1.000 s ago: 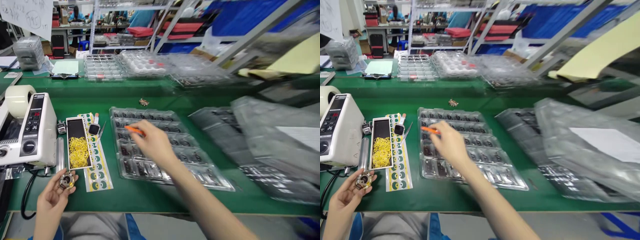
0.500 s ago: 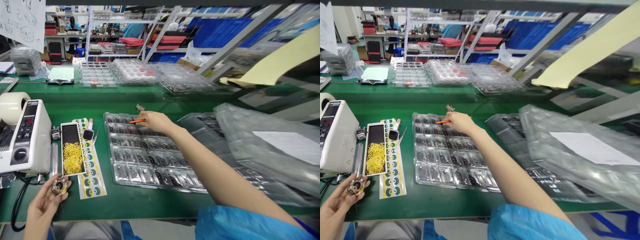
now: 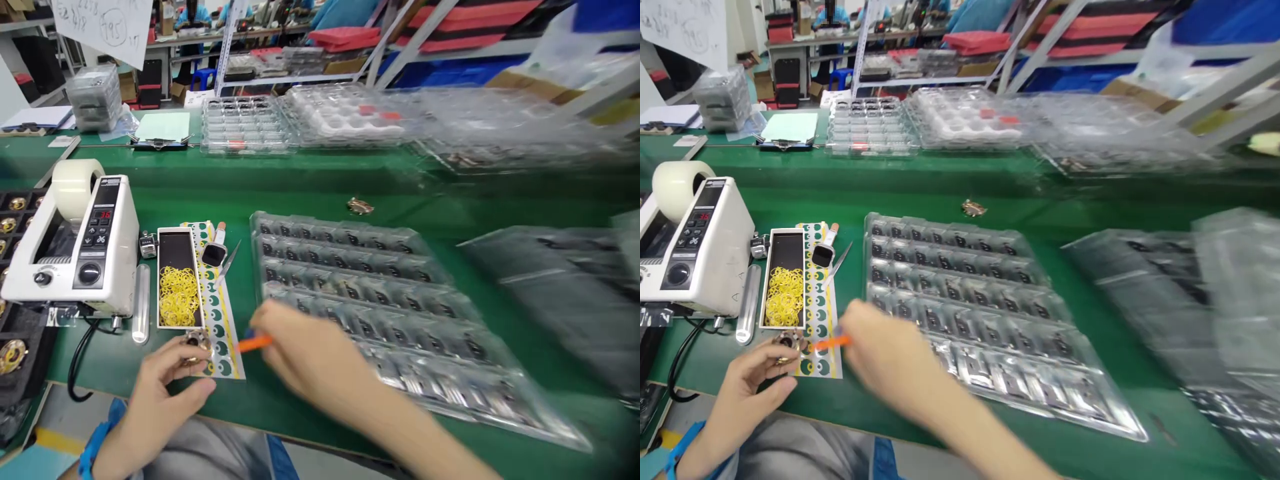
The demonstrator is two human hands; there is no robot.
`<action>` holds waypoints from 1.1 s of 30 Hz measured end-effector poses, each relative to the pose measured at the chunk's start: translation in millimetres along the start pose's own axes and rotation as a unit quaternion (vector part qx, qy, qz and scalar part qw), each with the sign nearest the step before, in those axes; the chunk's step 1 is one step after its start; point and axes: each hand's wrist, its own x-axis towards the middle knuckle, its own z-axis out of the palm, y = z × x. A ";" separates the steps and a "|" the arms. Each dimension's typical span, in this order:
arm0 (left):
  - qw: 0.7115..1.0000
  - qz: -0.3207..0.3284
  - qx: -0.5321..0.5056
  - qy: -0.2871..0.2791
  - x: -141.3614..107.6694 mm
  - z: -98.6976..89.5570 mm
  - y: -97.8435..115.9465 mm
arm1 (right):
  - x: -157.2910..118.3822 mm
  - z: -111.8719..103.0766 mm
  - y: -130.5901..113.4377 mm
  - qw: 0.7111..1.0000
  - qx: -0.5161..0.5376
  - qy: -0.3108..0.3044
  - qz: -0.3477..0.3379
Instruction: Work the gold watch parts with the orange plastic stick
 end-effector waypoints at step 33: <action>0.999 -0.001 -0.010 -0.048 -21.1 -7.2 -16.3 | 1.0 37.6 -81.2 0.808 0.500 0.147 0.273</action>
